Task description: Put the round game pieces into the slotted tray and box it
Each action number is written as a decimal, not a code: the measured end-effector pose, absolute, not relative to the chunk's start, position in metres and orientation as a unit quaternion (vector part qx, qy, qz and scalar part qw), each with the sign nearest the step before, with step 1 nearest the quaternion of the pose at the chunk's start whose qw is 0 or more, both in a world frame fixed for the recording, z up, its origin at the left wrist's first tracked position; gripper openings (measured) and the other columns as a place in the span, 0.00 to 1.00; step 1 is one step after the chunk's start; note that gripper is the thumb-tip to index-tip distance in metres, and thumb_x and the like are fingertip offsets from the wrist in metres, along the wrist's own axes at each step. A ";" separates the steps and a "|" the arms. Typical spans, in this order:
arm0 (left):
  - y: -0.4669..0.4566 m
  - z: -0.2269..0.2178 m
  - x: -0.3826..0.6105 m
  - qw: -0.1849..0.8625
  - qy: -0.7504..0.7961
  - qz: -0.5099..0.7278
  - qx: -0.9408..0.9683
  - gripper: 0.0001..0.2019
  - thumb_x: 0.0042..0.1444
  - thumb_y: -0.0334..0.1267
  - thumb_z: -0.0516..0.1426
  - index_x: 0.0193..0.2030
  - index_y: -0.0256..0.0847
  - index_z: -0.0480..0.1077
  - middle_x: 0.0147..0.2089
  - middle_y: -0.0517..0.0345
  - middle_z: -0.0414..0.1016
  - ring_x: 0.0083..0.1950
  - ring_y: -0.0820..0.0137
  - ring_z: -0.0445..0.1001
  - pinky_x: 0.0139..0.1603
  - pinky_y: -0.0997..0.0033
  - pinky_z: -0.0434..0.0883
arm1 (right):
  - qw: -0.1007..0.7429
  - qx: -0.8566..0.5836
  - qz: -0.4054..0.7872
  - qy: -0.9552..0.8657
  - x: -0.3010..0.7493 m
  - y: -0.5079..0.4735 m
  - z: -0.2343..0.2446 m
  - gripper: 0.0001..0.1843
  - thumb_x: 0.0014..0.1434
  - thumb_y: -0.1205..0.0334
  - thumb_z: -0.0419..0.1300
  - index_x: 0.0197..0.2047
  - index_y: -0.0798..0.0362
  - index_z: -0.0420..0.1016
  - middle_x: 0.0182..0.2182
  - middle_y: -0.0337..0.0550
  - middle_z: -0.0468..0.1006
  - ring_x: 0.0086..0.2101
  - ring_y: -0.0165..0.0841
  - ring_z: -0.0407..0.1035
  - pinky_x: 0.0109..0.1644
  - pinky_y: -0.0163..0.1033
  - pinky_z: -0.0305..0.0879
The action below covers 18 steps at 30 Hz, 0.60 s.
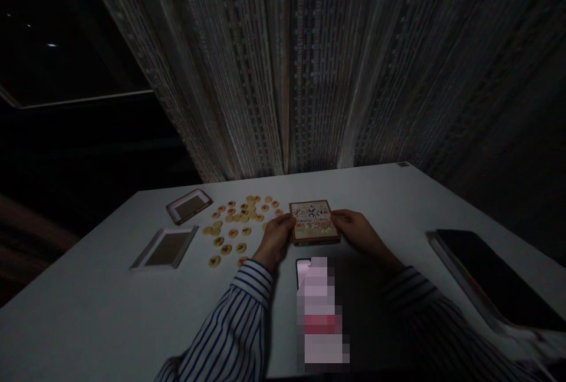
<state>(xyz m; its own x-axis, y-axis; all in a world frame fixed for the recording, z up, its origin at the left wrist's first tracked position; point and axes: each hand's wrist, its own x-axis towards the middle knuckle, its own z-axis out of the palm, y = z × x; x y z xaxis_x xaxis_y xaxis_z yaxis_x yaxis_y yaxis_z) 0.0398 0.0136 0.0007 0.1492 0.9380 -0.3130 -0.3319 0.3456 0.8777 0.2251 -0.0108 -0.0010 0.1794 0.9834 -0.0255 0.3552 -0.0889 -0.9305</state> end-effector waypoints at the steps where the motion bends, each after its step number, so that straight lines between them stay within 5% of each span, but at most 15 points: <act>1: 0.013 0.003 0.040 0.686 0.452 0.467 0.326 0.07 0.53 0.23 0.54 0.38 0.31 0.70 0.30 0.51 0.77 0.32 0.71 0.77 0.34 0.76 0.74 | 0.432 -0.638 0.378 -0.513 0.225 -0.010 0.000 0.14 0.55 0.64 0.55 0.43 0.62 0.72 0.38 0.52 0.78 0.36 0.32 0.73 0.41 0.35 0.66; 18: 0.016 0.034 0.067 0.711 0.431 0.450 0.326 0.07 0.54 0.27 0.55 0.37 0.27 0.72 0.31 0.45 0.78 0.30 0.69 0.77 0.34 0.74 0.75 | 0.474 -0.644 0.446 -0.403 0.250 -0.013 0.051 0.06 0.53 0.69 0.58 0.35 0.59 0.73 0.29 0.46 0.79 0.25 0.26 0.71 0.27 0.28 0.66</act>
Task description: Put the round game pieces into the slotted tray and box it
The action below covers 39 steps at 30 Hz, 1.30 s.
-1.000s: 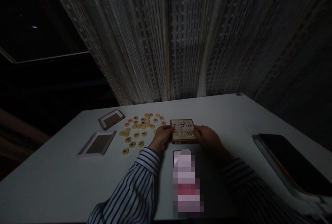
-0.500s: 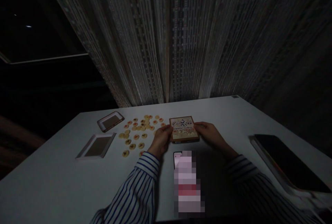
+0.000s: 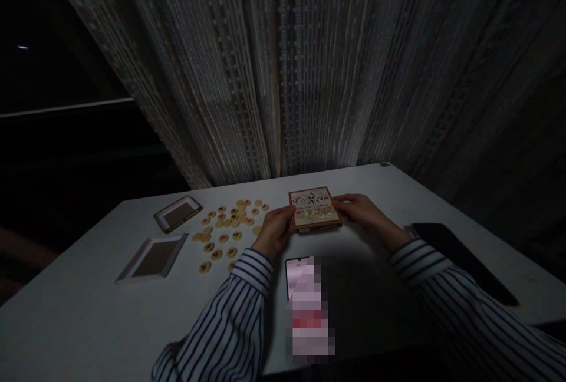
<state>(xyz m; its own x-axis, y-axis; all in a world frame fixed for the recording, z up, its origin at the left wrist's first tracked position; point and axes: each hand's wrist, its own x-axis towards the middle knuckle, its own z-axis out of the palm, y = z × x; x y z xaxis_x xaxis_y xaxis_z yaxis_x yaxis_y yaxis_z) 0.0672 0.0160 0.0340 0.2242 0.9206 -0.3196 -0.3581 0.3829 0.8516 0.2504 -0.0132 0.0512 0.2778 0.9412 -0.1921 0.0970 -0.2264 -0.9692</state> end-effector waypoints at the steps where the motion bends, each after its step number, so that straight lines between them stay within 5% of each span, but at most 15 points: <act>1: 0.016 0.035 0.070 0.711 0.430 0.449 0.328 0.07 0.54 0.26 0.54 0.37 0.27 0.72 0.31 0.45 0.78 0.30 0.69 0.77 0.35 0.73 0.75 | 0.475 -0.643 0.447 -0.403 0.254 -0.013 0.052 0.05 0.53 0.69 0.58 0.35 0.59 0.73 0.28 0.46 0.79 0.25 0.26 0.71 0.26 0.28 0.66; 14: 0.023 0.040 0.100 0.712 0.426 0.439 0.344 0.08 0.54 0.27 0.54 0.38 0.26 0.72 0.33 0.44 0.78 0.32 0.69 0.78 0.39 0.71 0.74 | 0.465 -0.648 0.451 -0.401 0.288 -0.009 0.063 0.03 0.52 0.71 0.58 0.32 0.60 0.74 0.24 0.42 0.77 0.21 0.24 0.68 0.23 0.27 0.63; 31: 0.032 0.053 0.107 0.690 0.471 0.408 0.369 0.07 0.55 0.28 0.54 0.34 0.28 0.73 0.29 0.47 0.78 0.26 0.72 0.75 0.28 0.77 0.72 | 0.440 -0.652 0.457 -0.415 0.302 0.001 0.073 0.02 0.52 0.71 0.59 0.31 0.59 0.73 0.24 0.43 0.77 0.21 0.24 0.68 0.23 0.27 0.64; 39: 0.043 0.052 0.123 0.690 0.462 0.410 0.378 0.07 0.54 0.27 0.53 0.34 0.26 0.72 0.27 0.47 0.77 0.25 0.71 0.75 0.31 0.74 0.73 | 0.431 -0.663 0.453 -0.413 0.316 0.010 0.080 0.03 0.52 0.71 0.59 0.30 0.59 0.73 0.23 0.42 0.77 0.20 0.23 0.67 0.20 0.24 0.61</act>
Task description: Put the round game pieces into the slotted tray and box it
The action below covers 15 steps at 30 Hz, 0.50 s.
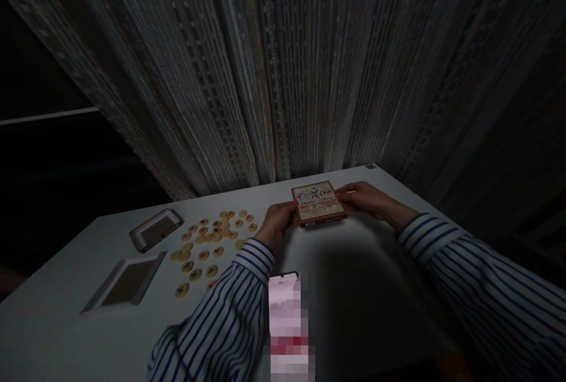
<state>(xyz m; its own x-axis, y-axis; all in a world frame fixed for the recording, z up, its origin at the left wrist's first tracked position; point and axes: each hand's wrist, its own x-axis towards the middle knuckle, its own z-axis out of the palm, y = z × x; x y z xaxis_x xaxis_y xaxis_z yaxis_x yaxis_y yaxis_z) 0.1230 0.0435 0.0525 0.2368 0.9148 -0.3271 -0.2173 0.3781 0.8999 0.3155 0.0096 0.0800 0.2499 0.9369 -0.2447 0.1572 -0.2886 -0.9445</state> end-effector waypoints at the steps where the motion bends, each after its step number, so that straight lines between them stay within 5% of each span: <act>1: 0.045 0.052 0.126 0.689 0.461 0.412 0.378 0.07 0.54 0.26 0.53 0.34 0.26 0.72 0.27 0.47 0.77 0.25 0.72 0.75 0.31 0.74 0.73 | 0.429 -0.663 0.453 -0.413 0.318 0.011 0.079 0.03 0.52 0.71 0.59 0.30 0.59 0.74 0.23 0.42 0.77 0.21 0.23 0.67 0.20 0.24 0.62; 15: 0.071 0.037 0.164 0.688 0.472 0.409 0.369 0.06 0.53 0.26 0.54 0.28 0.29 0.72 0.23 0.52 0.75 0.26 0.72 0.75 0.31 0.75 0.73 | 0.416 -0.665 0.473 -0.403 0.359 0.038 0.062 0.02 0.52 0.70 0.59 0.31 0.58 0.73 0.26 0.43 0.77 0.22 0.24 0.68 0.24 0.27 0.65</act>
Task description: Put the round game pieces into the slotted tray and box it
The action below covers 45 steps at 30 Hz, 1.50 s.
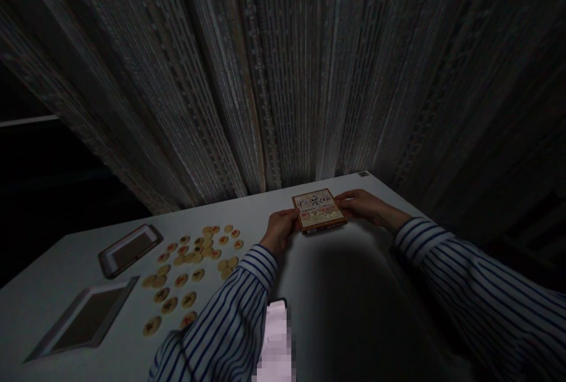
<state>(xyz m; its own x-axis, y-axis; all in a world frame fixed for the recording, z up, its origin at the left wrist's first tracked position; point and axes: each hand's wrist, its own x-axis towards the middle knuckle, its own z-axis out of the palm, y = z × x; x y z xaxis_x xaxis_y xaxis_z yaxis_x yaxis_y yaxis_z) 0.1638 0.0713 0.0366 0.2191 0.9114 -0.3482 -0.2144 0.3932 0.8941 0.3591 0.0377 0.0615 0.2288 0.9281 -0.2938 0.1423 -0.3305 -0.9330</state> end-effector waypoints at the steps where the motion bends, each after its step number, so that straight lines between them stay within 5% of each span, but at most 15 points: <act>1: 0.074 0.036 0.166 0.689 0.472 0.408 0.369 0.07 0.53 0.26 0.54 0.28 0.29 0.72 0.23 0.52 0.75 0.26 0.72 0.75 0.31 0.75 0.73 | 0.415 -0.666 0.472 -0.402 0.362 0.040 0.060 0.03 0.52 0.70 0.58 0.32 0.58 0.73 0.26 0.43 0.77 0.22 0.24 0.68 0.23 0.27 0.65; 25: 0.143 -0.006 0.212 0.617 0.534 0.396 0.422 0.04 0.44 0.28 0.59 0.21 0.30 0.71 0.19 0.54 0.73 0.22 0.71 0.72 0.27 0.73 0.70 | 0.365 -0.688 0.433 -0.453 0.397 0.107 0.018 0.06 0.47 0.66 0.60 0.28 0.59 0.76 0.17 0.41 0.73 0.17 0.25 0.64 0.18 0.27 0.58; 36: 0.153 0.007 0.213 0.527 0.597 0.311 0.518 0.07 0.41 0.29 0.61 0.16 0.33 0.69 0.13 0.57 0.67 0.19 0.70 0.70 0.19 0.76 0.65 | 0.331 -0.704 0.399 -0.486 0.401 0.113 0.015 0.05 0.46 0.67 0.60 0.26 0.59 0.75 0.16 0.40 0.73 0.18 0.26 0.65 0.19 0.28 0.59; 45: 0.158 0.008 0.208 0.437 0.593 0.226 0.637 0.11 0.45 0.36 0.60 0.17 0.33 0.71 0.13 0.53 0.68 0.21 0.68 0.72 0.24 0.74 0.67 | 0.260 -0.729 0.324 -0.544 0.401 0.114 0.019 0.06 0.47 0.67 0.57 0.26 0.59 0.76 0.17 0.40 0.73 0.20 0.28 0.67 0.22 0.29 0.60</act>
